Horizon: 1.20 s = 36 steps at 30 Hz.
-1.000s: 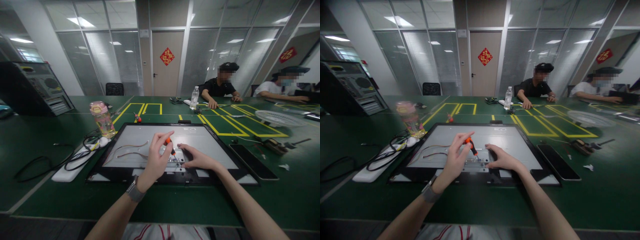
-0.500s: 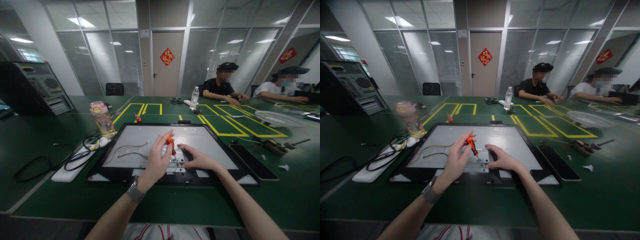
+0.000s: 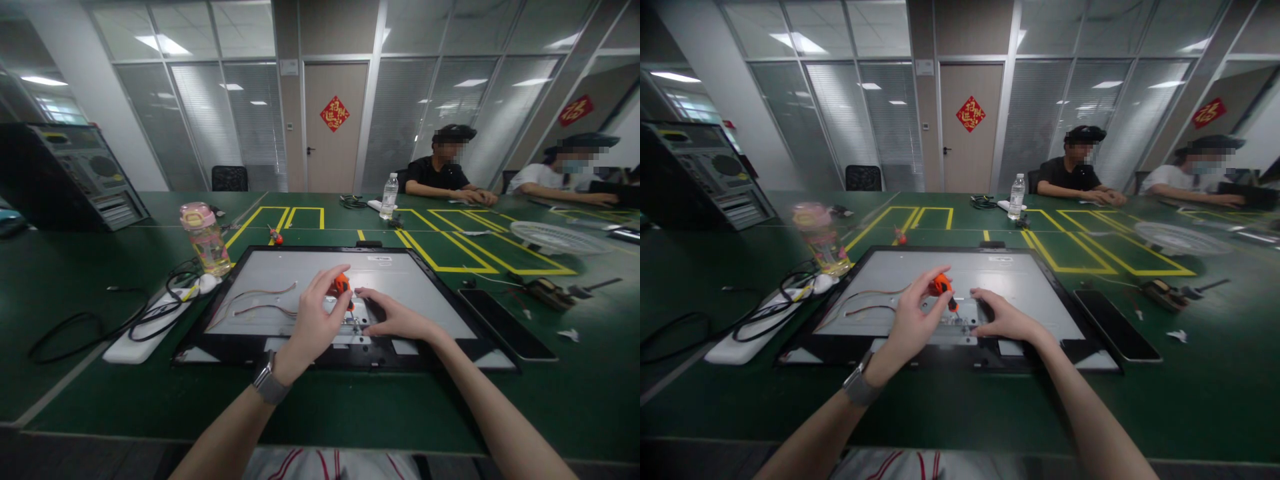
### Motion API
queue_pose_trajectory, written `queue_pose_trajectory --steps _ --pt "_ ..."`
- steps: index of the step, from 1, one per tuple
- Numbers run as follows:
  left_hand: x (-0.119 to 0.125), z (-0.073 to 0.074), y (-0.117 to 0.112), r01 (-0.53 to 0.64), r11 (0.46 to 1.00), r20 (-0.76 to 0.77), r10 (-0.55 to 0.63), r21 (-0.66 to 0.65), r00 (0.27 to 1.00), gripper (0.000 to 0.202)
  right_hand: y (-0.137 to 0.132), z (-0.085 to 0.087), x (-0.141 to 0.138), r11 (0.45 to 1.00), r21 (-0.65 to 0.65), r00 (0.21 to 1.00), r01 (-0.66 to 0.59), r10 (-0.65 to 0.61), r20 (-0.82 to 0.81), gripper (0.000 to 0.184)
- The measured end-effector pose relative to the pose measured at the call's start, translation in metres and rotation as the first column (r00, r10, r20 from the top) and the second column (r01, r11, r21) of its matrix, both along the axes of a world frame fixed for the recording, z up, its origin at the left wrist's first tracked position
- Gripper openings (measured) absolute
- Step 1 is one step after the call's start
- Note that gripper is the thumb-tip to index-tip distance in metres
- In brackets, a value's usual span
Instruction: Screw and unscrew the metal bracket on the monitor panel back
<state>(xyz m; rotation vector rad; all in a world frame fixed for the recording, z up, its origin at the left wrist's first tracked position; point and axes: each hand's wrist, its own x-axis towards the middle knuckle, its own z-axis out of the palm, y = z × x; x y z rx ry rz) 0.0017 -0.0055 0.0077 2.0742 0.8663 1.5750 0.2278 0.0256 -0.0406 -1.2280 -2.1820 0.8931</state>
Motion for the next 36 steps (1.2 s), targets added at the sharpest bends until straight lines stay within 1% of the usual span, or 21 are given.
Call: queue_pose_trajectory --steps 4,7,9,10,13,14,16,18,21,28,36 --pt "-0.001 0.000 -0.001 -0.049 0.996 -0.023 0.051 0.078 0.998 0.033 0.001 0.000 -0.001 1.000 0.002 1.000 -0.003 0.003 -0.002 0.078" --pt "-0.002 0.001 0.001 -0.078 0.993 0.010 0.078 0.093 0.997 0.031 0.001 -0.001 0.000 1.000 0.001 1.000 0.000 0.000 0.001 0.078" --pt "-0.005 0.003 0.003 -0.098 0.994 0.068 0.094 0.048 0.993 0.031 0.000 0.000 0.000 1.000 -0.002 1.000 -0.001 0.001 0.010 0.077" --pt "-0.007 0.004 0.005 -0.103 0.995 0.106 0.102 0.004 0.989 0.032 0.000 0.000 0.000 1.000 -0.003 1.000 0.000 0.000 0.014 0.077" --pt "-0.018 0.010 0.011 -0.078 0.990 0.298 0.110 -0.118 0.948 0.043 0.000 0.000 0.001 1.000 -0.011 1.000 0.007 -0.007 0.023 0.077" --pt "-0.023 0.011 0.013 -0.079 0.987 0.335 0.121 -0.138 0.934 0.042 0.000 0.001 0.001 1.000 -0.013 1.000 0.010 -0.010 0.024 0.077" --pt "-0.034 0.014 0.015 -0.105 0.985 0.372 0.149 -0.136 0.916 0.037 0.000 0.001 0.001 1.000 -0.018 1.000 0.011 -0.011 0.023 0.078" --pt "-0.043 0.015 0.015 -0.144 0.980 0.378 0.187 -0.140 0.907 0.038 0.000 0.001 0.000 1.000 -0.023 1.000 0.012 -0.011 0.021 0.078" --pt "-0.050 0.011 0.013 -0.196 0.971 0.350 0.232 -0.136 0.907 0.037 -0.001 0.002 0.000 0.999 -0.027 0.999 0.021 -0.021 0.025 0.079" --pt "-0.048 0.001 0.015 -0.192 0.966 0.257 0.232 -0.171 0.938 0.037 -0.002 0.004 -0.001 0.999 -0.032 0.998 0.032 -0.030 0.056 0.078" --pt "-0.048 -0.005 0.015 -0.207 0.967 0.186 0.233 -0.149 0.955 0.034 -0.002 0.005 -0.001 0.999 -0.034 0.998 0.023 -0.021 0.053 0.079"
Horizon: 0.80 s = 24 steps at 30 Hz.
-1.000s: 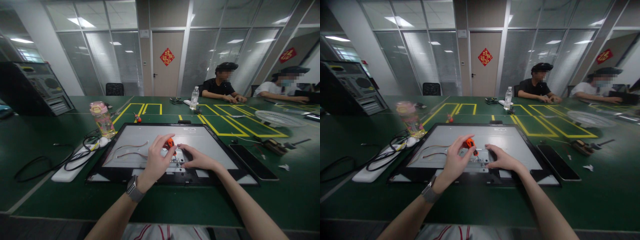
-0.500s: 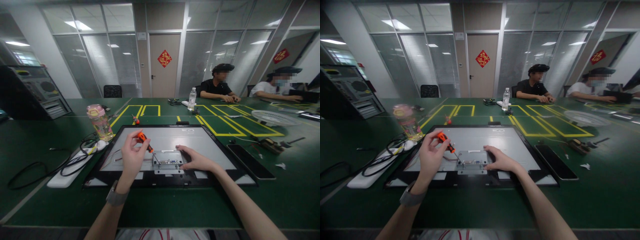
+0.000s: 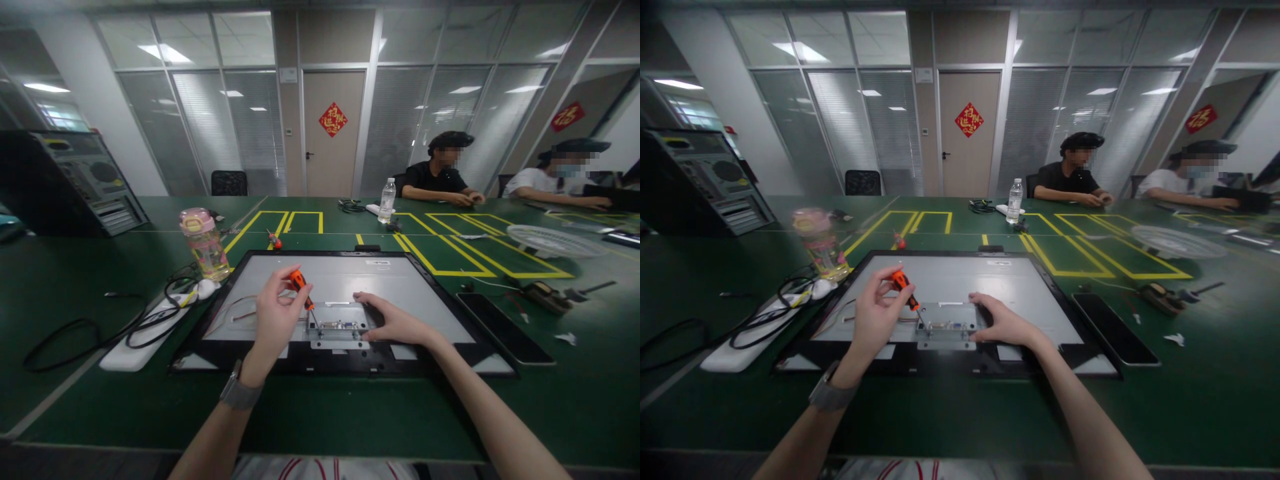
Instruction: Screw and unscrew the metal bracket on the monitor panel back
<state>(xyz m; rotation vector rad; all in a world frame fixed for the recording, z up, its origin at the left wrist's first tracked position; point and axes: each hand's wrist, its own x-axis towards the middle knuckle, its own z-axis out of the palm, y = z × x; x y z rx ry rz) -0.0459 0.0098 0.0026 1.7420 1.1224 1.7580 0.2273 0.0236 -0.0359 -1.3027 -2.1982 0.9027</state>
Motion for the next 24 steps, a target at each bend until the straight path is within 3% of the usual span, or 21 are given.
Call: queue_pose_trajectory --steps 8,13,18,20,24 --pt "0.000 -0.001 -0.001 0.019 1.000 -0.047 -0.018 0.019 0.999 0.033 0.000 0.001 -0.001 1.000 -0.007 1.000 0.012 -0.012 0.002 0.078" --pt "0.001 0.000 -0.006 0.221 0.975 -0.035 -0.222 -0.026 0.974 0.027 -0.002 0.002 -0.002 1.000 -0.023 1.000 0.010 -0.010 0.000 0.078" --pt "0.001 0.001 -0.007 0.301 0.953 -0.025 -0.302 -0.022 0.953 0.023 -0.001 0.001 -0.002 1.000 -0.006 1.000 0.018 -0.018 0.005 0.079" --pt "0.002 0.003 -0.008 0.289 0.957 -0.087 -0.286 0.018 0.954 0.022 -0.001 0.001 -0.002 1.000 -0.004 1.000 0.013 -0.013 0.010 0.079" --pt "0.006 0.006 -0.013 0.155 0.973 -0.165 -0.127 0.173 0.978 0.013 0.000 0.000 -0.002 1.000 -0.002 1.000 -0.003 0.003 0.008 0.079"
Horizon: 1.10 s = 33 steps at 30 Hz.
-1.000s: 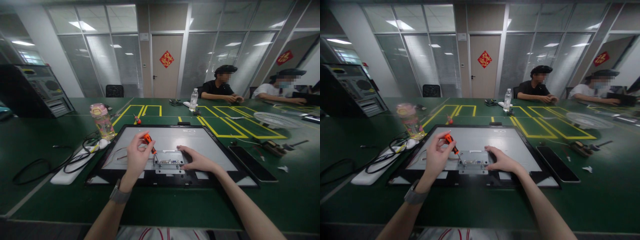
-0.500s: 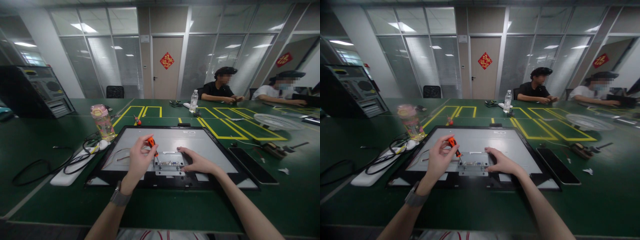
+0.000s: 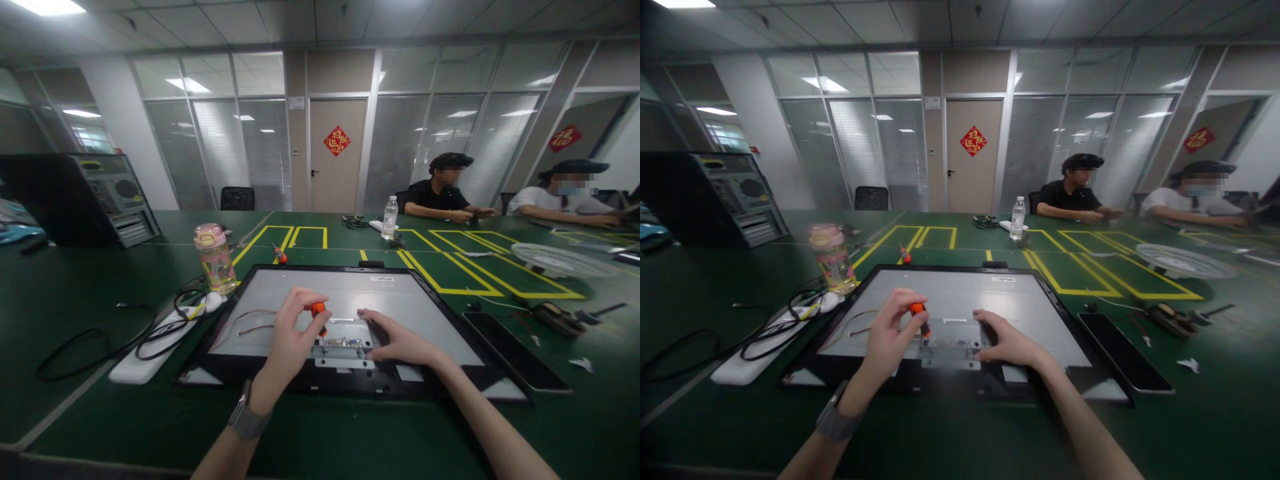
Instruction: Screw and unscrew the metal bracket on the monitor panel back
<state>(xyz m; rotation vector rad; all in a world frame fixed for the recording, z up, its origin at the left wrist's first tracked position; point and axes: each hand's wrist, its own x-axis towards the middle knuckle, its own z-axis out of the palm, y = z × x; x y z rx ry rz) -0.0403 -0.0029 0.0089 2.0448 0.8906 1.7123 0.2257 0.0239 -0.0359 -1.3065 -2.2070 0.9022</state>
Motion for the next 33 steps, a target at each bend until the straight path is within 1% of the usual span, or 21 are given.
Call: queue_pose_trajectory --steps 2,4,6,9,11,13,16,18,21,24,27,31,33 --pt "0.002 0.001 -0.002 -0.041 0.999 0.003 0.041 0.032 0.999 0.010 0.001 -0.001 0.000 1.000 0.002 1.000 0.002 -0.002 -0.009 0.079" --pt "0.003 0.003 -0.003 -0.037 0.999 -0.008 0.037 0.024 0.999 0.011 0.001 -0.001 -0.001 1.000 -0.001 1.000 0.008 -0.008 -0.016 0.080" --pt "0.002 0.004 -0.003 0.001 1.000 -0.012 -0.001 -0.018 1.000 0.014 0.002 -0.001 -0.001 1.000 -0.011 1.000 0.009 -0.009 -0.014 0.083" --pt "0.000 0.005 -0.002 0.073 0.991 0.028 -0.071 -0.112 0.997 0.018 0.002 0.000 -0.001 1.000 -0.004 1.000 -0.001 0.001 -0.027 0.082" --pt "-0.003 0.005 -0.001 0.089 0.988 0.029 -0.086 -0.123 0.996 0.018 0.002 0.000 -0.001 1.000 -0.001 0.999 -0.009 0.009 -0.037 0.082" --pt "-0.004 0.006 -0.003 0.048 0.996 -0.008 -0.049 -0.070 0.999 0.015 0.003 -0.001 -0.001 1.000 0.001 0.999 -0.010 0.010 -0.041 0.081" --pt "-0.006 0.009 -0.005 -0.046 0.999 -0.040 0.047 0.023 0.998 0.011 0.003 -0.001 -0.001 1.000 0.003 0.999 -0.006 0.006 -0.038 0.081" --pt "-0.007 0.012 -0.007 -0.070 0.997 -0.039 0.071 0.032 0.997 0.012 0.003 -0.001 -0.001 1.000 -0.002 1.000 -0.002 0.001 -0.030 0.083" --pt "-0.010 0.015 -0.005 -0.065 0.998 -0.032 0.065 0.013 0.997 0.015 0.002 0.001 -0.002 1.000 -0.023 1.000 0.007 -0.008 -0.006 0.086" --pt "-0.013 0.016 -0.002 -0.048 0.999 -0.023 0.048 -0.009 0.999 0.017 0.001 0.004 -0.003 0.999 -0.050 1.000 0.011 -0.011 0.004 0.089" --pt "-0.015 0.013 0.001 -0.017 0.999 -0.007 0.017 -0.047 1.000 0.018 0.000 0.006 -0.004 0.998 -0.065 1.000 0.009 -0.009 -0.006 0.089" --pt "-0.013 0.008 0.001 0.092 0.990 0.018 -0.091 -0.109 0.996 0.028 -0.001 0.008 -0.005 0.997 -0.071 1.000 0.023 -0.022 0.008 0.089" --pt "-0.010 0.006 0.001 0.114 0.986 0.024 -0.112 -0.124 0.993 0.030 -0.001 0.008 -0.005 0.998 -0.065 1.000 0.024 -0.023 0.013 0.089"
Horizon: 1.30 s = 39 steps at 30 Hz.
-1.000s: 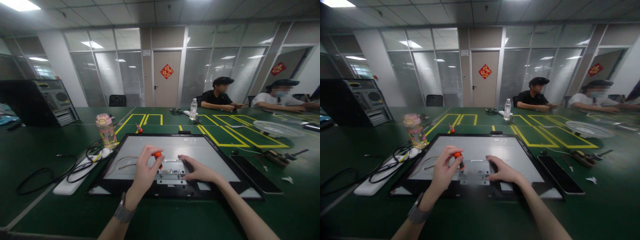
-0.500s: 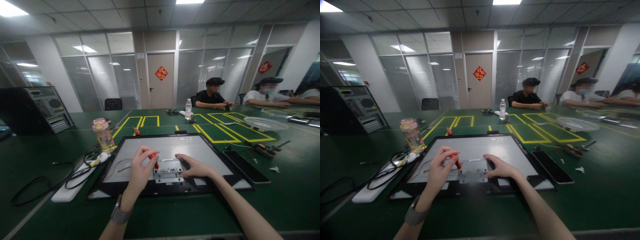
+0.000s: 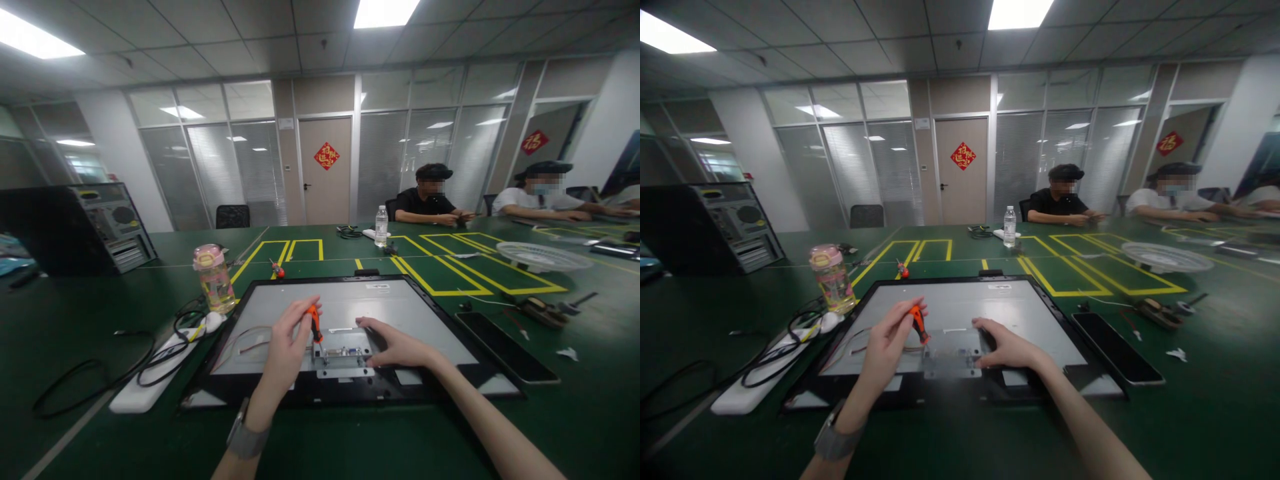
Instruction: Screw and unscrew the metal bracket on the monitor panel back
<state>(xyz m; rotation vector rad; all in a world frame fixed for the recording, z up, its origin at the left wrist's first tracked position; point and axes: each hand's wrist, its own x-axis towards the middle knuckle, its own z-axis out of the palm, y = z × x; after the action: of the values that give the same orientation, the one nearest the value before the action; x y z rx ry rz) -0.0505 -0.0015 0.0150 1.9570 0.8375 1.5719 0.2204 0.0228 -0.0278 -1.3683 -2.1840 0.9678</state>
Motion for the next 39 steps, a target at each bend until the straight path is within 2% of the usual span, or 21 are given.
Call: queue_pose_trajectory --steps 6,12,17,24,27,31,39 --pt "0.005 -0.001 0.002 -0.166 0.985 -0.002 0.166 0.046 0.986 0.021 0.002 -0.003 0.001 1.000 0.010 1.000 -0.005 0.005 -0.001 0.090" --pt "0.003 -0.001 0.001 -0.198 0.979 0.011 0.198 0.045 0.980 0.031 0.002 -0.005 0.003 1.000 0.012 1.000 -0.008 0.008 -0.004 0.088" --pt "0.001 -0.001 0.002 -0.285 0.957 0.009 0.285 0.056 0.958 0.022 0.003 -0.007 0.004 1.000 0.017 1.000 -0.015 0.015 -0.003 0.089" --pt "0.001 0.000 0.001 -0.203 0.978 0.009 0.203 0.046 0.979 0.029 0.005 -0.010 0.005 1.000 0.020 1.000 -0.013 0.013 -0.010 0.088" --pt "0.001 0.000 0.002 -0.215 0.976 -0.006 0.216 0.041 0.976 0.025 0.003 -0.007 0.005 1.000 0.013 1.000 -0.012 0.012 -0.007 0.087" --pt "-0.001 -0.001 0.004 -0.192 0.981 -0.007 0.192 0.030 0.981 0.031 0.001 -0.004 0.004 1.000 0.008 1.000 -0.013 0.013 -0.007 0.087" --pt "-0.001 0.000 0.003 -0.208 0.977 -0.013 0.209 0.048 0.978 0.025 0.003 -0.008 0.006 0.999 0.024 0.999 -0.031 0.031 -0.015 0.086"
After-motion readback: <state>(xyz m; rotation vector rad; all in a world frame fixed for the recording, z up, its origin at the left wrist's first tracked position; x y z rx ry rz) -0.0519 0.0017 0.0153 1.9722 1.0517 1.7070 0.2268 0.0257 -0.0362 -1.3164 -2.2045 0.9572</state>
